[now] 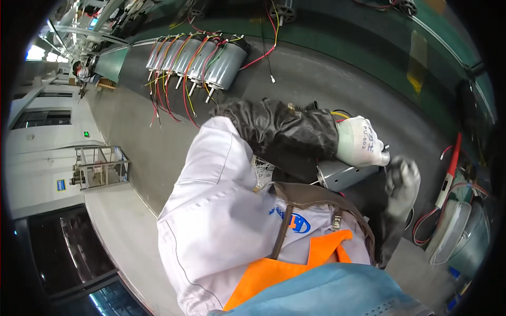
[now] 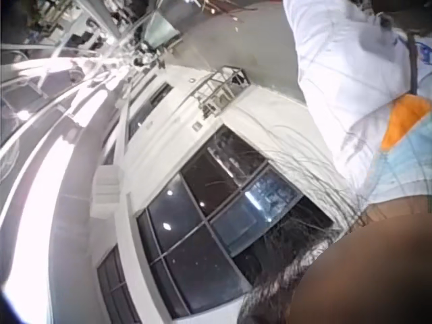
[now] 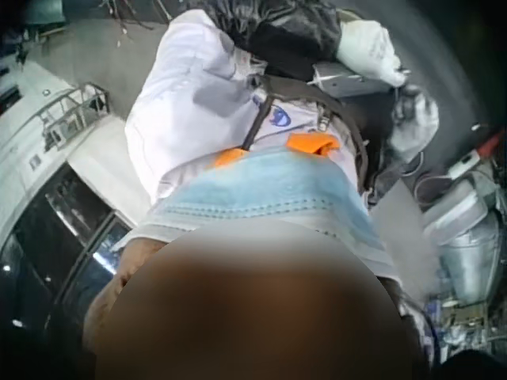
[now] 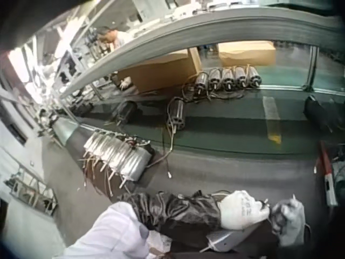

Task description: Assembling and connecting wires to industrial electric motors on a production line.

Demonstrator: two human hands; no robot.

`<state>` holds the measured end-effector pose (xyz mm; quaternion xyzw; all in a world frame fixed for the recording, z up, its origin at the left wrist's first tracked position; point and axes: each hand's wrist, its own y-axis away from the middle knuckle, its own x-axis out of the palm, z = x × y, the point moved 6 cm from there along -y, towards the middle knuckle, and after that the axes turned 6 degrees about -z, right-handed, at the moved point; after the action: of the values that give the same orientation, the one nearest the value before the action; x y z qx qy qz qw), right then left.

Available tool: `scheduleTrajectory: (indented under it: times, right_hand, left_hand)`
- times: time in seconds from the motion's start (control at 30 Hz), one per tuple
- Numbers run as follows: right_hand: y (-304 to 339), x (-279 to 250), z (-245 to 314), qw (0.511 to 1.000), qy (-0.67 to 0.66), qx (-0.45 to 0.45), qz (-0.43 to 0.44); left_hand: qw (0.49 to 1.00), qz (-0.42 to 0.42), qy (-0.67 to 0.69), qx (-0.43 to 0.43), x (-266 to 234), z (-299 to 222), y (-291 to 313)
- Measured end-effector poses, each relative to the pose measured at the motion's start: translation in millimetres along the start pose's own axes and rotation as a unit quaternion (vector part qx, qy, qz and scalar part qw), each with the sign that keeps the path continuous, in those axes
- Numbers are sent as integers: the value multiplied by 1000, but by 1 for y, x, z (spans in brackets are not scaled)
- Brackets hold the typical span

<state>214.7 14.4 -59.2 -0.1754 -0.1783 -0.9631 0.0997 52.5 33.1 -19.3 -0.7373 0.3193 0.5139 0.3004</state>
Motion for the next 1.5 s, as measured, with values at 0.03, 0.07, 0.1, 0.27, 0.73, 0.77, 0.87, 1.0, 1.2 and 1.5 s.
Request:
scheduleTrajectory:
  times: [0.03,0.07,0.1,0.27,0.73,0.77,0.87,1.0,1.2,1.5]
  right_hand:
    - [14,-2,1,999,25,-14,-17]
    - [21,-5,3,998,49,-27,-37]
    - [16,-13,4,997,52,-33,-44]
    - [-58,10,6,990,-140,5,26]
    - [138,-56,-14,598,736,-127,-291]
    - [146,-50,-17,598,735,-115,-298]
    - [154,-49,-27,600,733,-91,-308]
    - [162,-81,-20,731,584,-133,-326]
    - [94,-50,3,941,320,6,-108]
    - [72,10,31,803,577,140,-40]
  left_hand:
    - [999,-10,-8,47,0,-4,1]
    - [995,-20,-15,96,0,-8,4]
    - [987,-28,-22,154,-4,-12,2]
    - [996,24,-16,86,6,-17,6]
    - [966,-61,239,83,-1,21,-45]
    - [950,-17,298,87,4,16,-47]
    - [838,72,510,-182,6,29,-51]
    - [668,37,696,-261,23,53,-42]
    - [562,-21,779,-278,31,61,-41]
    - [682,-47,701,-206,10,71,-25]
